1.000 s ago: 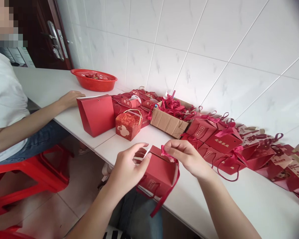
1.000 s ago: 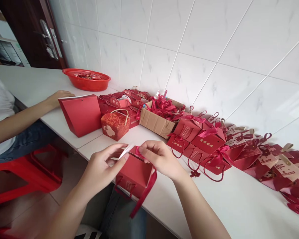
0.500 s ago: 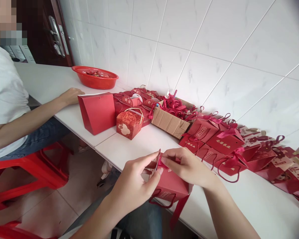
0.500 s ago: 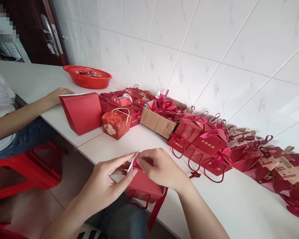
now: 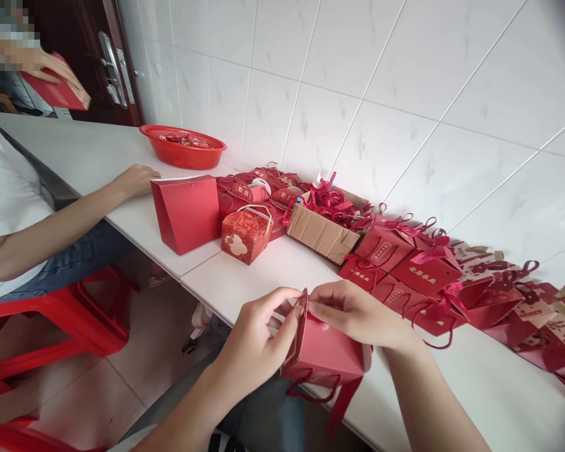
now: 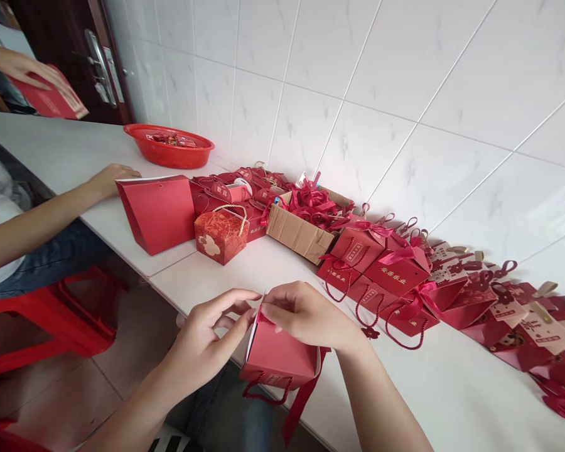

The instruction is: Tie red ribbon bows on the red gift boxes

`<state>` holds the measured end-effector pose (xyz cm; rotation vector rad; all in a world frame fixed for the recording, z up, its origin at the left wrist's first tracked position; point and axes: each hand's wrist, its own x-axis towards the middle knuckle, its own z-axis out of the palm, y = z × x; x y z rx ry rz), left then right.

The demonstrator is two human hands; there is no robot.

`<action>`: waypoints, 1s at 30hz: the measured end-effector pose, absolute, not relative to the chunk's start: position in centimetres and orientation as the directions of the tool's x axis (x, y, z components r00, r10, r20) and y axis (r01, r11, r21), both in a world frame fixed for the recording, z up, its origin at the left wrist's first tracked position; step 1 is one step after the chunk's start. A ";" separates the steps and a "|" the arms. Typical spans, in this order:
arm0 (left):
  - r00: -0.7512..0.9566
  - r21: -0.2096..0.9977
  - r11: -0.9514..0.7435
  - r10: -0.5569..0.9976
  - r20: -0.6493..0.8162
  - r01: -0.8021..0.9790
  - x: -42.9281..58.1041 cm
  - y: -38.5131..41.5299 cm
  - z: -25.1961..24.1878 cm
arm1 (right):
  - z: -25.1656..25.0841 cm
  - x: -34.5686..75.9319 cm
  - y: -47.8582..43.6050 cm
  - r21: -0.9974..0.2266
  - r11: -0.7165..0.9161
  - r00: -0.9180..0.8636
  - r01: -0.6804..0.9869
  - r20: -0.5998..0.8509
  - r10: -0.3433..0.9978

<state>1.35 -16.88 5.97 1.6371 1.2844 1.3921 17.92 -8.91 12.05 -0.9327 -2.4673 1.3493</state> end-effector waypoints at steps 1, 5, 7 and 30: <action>-0.042 0.906 -0.336 0.933 0.358 0.257 1.5 -16.8 5.9 | 12.1 18.0 -8.7 -0.820 0.368 -0.790 0.438 -0.155 0.594; -0.083 0.895 -0.399 0.903 0.421 0.198 1.8 -16.6 5.6 | 12.0 18.2 -8.3 -0.842 0.311 -0.787 0.441 -0.196 0.586; -0.096 0.887 -0.429 0.889 0.448 0.171 1.9 -16.5 5.5 | 11.9 18.1 -8.2 -0.842 0.294 -0.779 0.452 -0.212 0.590; -0.130 0.594 -0.594 0.639 0.758 0.543 2.4 -16.1 4.1 | 11.3 17.4 -8.1 -0.906 0.080 -0.727 0.415 -0.277 0.628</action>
